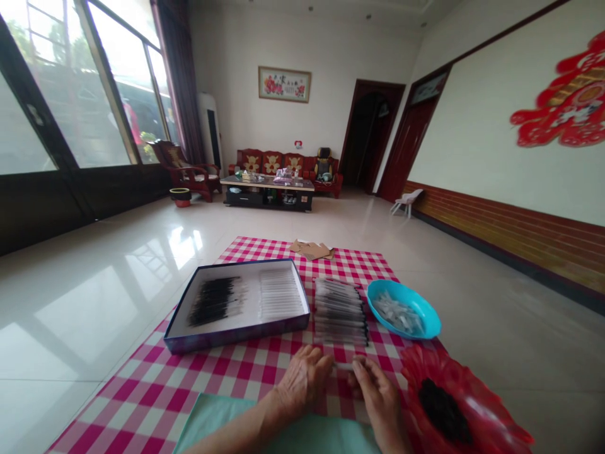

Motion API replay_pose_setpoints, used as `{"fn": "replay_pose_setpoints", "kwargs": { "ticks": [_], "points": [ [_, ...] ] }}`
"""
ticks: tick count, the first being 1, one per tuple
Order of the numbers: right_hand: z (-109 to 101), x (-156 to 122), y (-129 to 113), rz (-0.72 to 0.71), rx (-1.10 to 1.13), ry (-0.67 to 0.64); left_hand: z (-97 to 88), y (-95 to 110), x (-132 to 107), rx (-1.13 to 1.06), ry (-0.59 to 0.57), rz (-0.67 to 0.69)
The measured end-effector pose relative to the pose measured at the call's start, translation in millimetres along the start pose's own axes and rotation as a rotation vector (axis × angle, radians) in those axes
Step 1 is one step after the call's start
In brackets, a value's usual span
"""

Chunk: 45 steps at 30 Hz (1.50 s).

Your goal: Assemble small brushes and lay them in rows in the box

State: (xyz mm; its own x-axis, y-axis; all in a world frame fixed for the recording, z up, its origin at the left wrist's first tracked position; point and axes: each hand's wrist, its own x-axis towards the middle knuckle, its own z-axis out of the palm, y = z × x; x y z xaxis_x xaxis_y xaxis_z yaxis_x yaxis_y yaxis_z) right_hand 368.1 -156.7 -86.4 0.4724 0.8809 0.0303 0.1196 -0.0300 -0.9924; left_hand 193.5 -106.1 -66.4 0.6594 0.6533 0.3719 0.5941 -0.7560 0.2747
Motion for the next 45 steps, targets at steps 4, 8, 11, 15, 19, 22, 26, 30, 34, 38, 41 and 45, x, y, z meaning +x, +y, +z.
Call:
{"fn": "replay_pose_setpoints", "kwargs": {
  "ticks": [4,8,11,15,19,22,26,30,34,38,41,45],
  "points": [
    [2.6,-3.1,-2.0,0.125,0.223,-0.023,1.0,9.5,4.9,-0.01,0.091,-0.01],
    [5.0,-3.4,-0.1,0.095,0.237,-0.034,10.2,19.2,9.6,0.01,0.155,-0.046],
    [5.3,-3.5,-1.2,0.053,0.153,-0.027,18.8,20.1,8.1,0.012,0.191,-0.061],
    [5.1,-4.1,-4.5,0.016,0.074,-0.036,21.3,14.5,4.4,-0.001,0.166,-0.012],
    [5.6,-3.3,-8.0,0.015,0.108,-0.048,16.8,11.2,3.9,0.006,0.144,-0.005],
    [5.3,-2.7,-11.4,0.02,0.136,-0.055,14.9,11.0,3.8,0.013,0.122,-0.001],
    [3.6,-2.9,-15.4,0.009,0.17,-0.12,15.3,9.8,3.2,0.002,0.091,-0.009],
    [3.3,-2.9,-16.7,-0.006,0.19,-0.167,16.6,8.1,3.4,-0.001,0.079,-0.03],
    [5.2,-3.0,-13.5,0.041,0.185,-0.161,15.5,9.1,4.0,0.0,0.077,-0.052],
    [7.9,-2.8,-6.5,0.055,0.072,-0.13,14.0,10.1,3.5,-0.026,0.063,-0.091],
    [8.9,-2.2,-3.4,0.02,0.064,-0.126,15.5,9.5,3.0,-0.025,0.074,-0.094],
    [8.0,-2.1,-6.4,-0.056,0.072,-0.133,16.9,9.5,4.2,-0.001,0.135,-0.069]
  ]
}}
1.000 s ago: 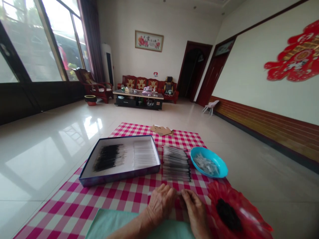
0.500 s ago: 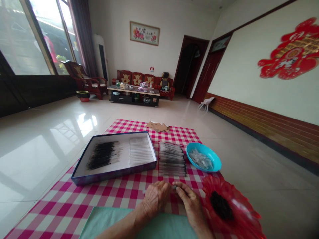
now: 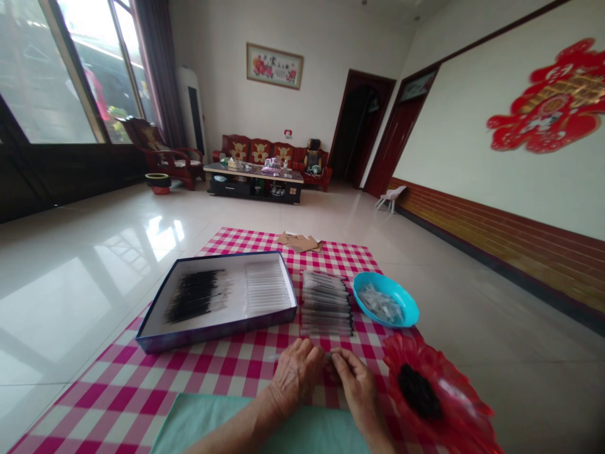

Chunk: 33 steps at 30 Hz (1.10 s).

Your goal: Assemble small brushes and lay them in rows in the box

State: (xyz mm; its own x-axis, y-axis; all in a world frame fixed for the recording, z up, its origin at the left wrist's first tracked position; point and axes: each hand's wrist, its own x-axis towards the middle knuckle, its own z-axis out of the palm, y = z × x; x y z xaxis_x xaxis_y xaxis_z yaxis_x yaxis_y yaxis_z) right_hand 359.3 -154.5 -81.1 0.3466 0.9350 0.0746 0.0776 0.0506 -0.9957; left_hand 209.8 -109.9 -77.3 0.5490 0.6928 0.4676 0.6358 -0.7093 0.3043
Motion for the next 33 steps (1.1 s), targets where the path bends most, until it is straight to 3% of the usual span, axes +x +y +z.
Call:
{"fn": "replay_pose_setpoints", "kwargs": {
  "ticks": [6,9,12,21,28,33],
  "points": [
    [-0.1,0.6,-3.7,-0.061,-0.005,-0.026,-3.4,2.2,1.7,0.002,0.015,0.011],
    [-0.1,1.5,1.3,-0.053,-0.116,0.06,-3.2,2.2,0.2,-0.01,0.021,-0.007],
    [-1.4,1.4,4.6,-0.078,-0.233,0.055,-2.8,1.4,-1.3,-0.028,0.019,0.0],
    [-0.1,-0.8,3.0,-0.104,-0.017,-0.043,-6.5,1.8,1.0,-0.01,0.052,0.032],
    [0.9,-0.5,-1.2,-0.117,-0.253,0.029,-1.9,0.5,0.8,0.005,0.07,0.047],
    [1.1,-2.1,0.9,-0.149,-0.114,-0.037,-3.5,1.7,2.2,-0.002,0.081,0.053]
  ]
}}
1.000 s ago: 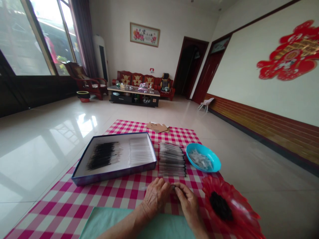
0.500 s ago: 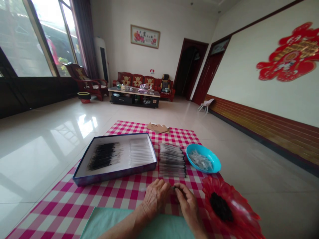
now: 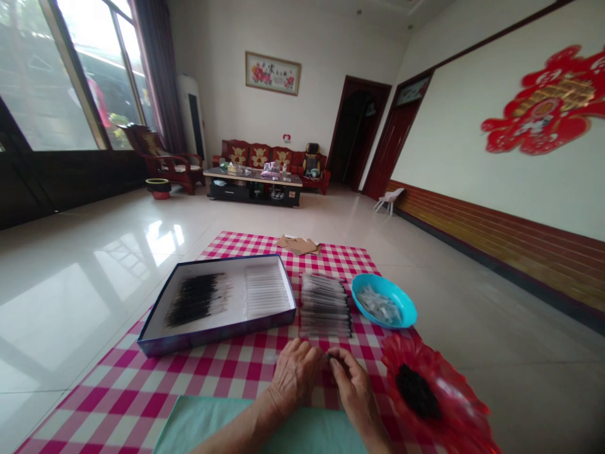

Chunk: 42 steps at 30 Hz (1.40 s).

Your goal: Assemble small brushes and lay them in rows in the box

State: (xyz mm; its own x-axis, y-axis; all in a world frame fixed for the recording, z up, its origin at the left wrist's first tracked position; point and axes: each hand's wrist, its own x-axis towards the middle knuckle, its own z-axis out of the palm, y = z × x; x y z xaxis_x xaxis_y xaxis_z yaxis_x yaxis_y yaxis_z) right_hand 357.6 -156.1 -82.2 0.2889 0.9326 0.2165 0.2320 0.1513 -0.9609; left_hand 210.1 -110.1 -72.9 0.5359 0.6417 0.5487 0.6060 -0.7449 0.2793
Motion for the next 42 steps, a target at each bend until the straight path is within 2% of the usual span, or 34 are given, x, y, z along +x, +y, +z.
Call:
{"fn": "replay_pose_setpoints", "kwargs": {
  "ticks": [4,8,10,14,18,24,33,38,42],
  "points": [
    [1.9,1.0,-4.7,0.013,0.078,0.012,0.2,-0.2,-0.8,-0.012,0.019,0.011],
    [1.7,2.0,-6.7,0.031,-0.126,0.044,1.7,-0.5,-2.3,-0.011,0.049,0.01],
    [1.1,1.2,-5.4,0.009,-0.151,0.038,1.7,-0.2,-2.1,-0.008,0.044,0.008],
    [0.4,-0.6,-3.1,-0.027,-0.056,0.003,1.5,0.1,-1.2,-0.007,0.019,-0.001],
    [1.6,0.6,-3.2,-0.002,0.036,-0.001,1.1,-1.1,-1.2,-0.018,-0.004,0.019],
    [3.2,0.2,-7.1,0.013,-0.178,0.055,-0.4,-1.2,-1.6,0.004,0.0,0.036],
    [2.6,-3.7,-6.7,0.013,-0.028,0.051,-0.7,-2.1,-0.9,-0.009,0.004,0.07],
    [0.0,-2.6,0.7,0.033,-0.022,0.091,1.7,-3.2,-1.4,-0.034,0.045,0.017],
    [0.5,-4.1,-3.7,0.03,-0.041,0.112,3.9,-4.9,-2.4,-0.052,0.069,-0.004]
  ]
}}
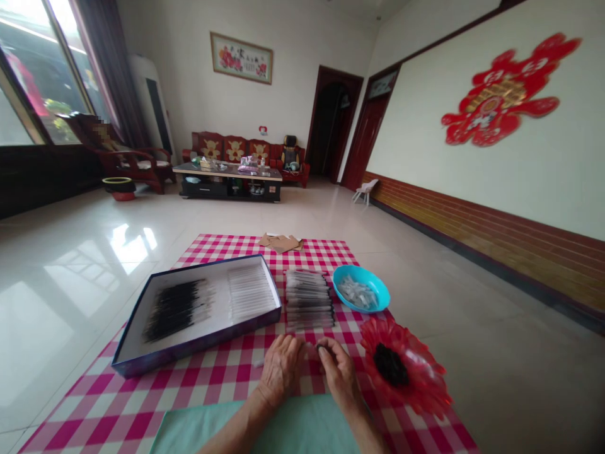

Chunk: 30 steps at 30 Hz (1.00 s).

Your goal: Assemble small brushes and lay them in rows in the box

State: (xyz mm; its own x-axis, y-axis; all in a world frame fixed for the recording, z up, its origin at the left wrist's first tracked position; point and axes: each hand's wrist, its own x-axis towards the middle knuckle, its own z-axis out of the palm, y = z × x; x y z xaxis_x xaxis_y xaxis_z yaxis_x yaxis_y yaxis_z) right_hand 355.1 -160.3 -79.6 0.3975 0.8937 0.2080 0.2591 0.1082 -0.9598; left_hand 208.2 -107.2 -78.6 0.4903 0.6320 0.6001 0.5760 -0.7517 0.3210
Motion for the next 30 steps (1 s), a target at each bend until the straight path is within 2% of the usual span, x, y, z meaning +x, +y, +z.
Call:
{"fn": "replay_pose_setpoints", "kwargs": {
  "ticks": [7,10,12,15,19,22,24,26,30],
  "points": [
    [6.1,-3.0,-16.6,-0.067,-0.071,0.022,5.5,-4.1,-1.6,-0.027,0.068,-0.015],
    [-2.1,0.5,-28.8,-0.063,-0.098,0.013,7.0,-5.7,-1.6,-0.043,0.066,-0.019],
    [-17.7,5.0,-37.4,-0.07,-0.154,0.025,7.2,-6.2,-1.7,-0.051,0.054,-0.027],
    [-55.8,12.7,-43.6,-0.126,-0.337,0.103,6.5,-5.6,-1.7,-0.055,0.062,-0.044],
    [-108.8,20.9,-33.8,-0.181,-0.656,0.226,3.9,-3.4,-0.5,-0.056,0.072,-0.038],
    [-124.7,23.2,-26.4,-0.245,-0.788,0.288,1.9,-2.2,0.9,-0.061,0.061,-0.037],
    [-118.5,21.8,-28.1,-0.314,-0.8,0.312,1.3,-1.6,1.5,-0.066,0.056,-0.042],
    [-100.7,18.5,-34.8,-0.391,-0.767,0.293,1.4,-1.3,1.4,-0.07,0.059,-0.04],
    [-48.9,10.8,-47.8,-0.447,-0.634,0.073,2.5,-1.6,-0.6,-0.076,0.062,-0.014]
  ]
}}
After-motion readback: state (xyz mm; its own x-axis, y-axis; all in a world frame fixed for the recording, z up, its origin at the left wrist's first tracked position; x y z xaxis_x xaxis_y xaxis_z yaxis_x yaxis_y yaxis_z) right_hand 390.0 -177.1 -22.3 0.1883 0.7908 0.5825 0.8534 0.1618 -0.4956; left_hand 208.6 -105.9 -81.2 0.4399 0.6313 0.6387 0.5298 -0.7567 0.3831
